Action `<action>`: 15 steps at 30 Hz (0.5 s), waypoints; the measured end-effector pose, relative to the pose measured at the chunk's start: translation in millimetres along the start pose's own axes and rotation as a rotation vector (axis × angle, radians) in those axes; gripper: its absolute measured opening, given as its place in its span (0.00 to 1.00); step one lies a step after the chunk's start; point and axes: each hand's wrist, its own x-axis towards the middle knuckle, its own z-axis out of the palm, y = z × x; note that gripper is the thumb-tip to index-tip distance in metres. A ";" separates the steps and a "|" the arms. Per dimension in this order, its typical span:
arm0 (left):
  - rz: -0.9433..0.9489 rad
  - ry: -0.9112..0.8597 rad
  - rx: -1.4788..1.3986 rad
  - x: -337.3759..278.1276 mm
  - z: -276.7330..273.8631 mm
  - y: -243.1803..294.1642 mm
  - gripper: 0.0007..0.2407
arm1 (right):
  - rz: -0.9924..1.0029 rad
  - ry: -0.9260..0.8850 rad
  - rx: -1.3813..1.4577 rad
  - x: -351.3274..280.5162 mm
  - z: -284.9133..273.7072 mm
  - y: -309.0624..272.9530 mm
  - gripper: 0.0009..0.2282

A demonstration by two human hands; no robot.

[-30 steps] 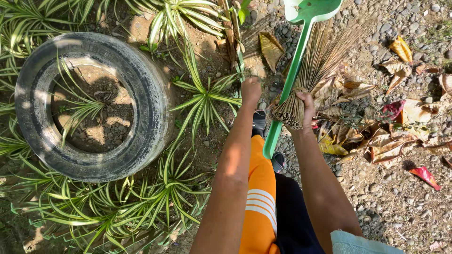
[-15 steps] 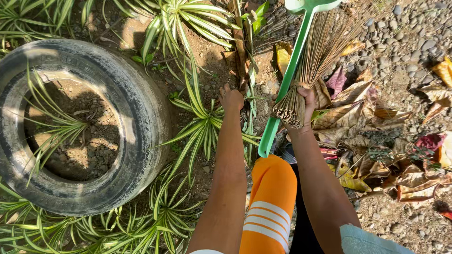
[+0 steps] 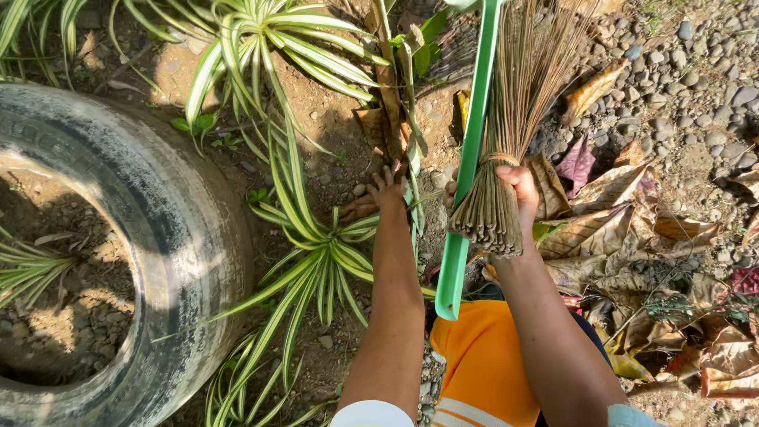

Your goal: The person sweeps dry leaves and debris from a gravelly backyard area into a green dustpan using a broom.

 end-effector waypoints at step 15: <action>0.014 0.026 -0.032 -82.2 -72.1 -14.2 0.14 | -0.059 0.183 -0.031 -12.3 9.3 9.1 0.15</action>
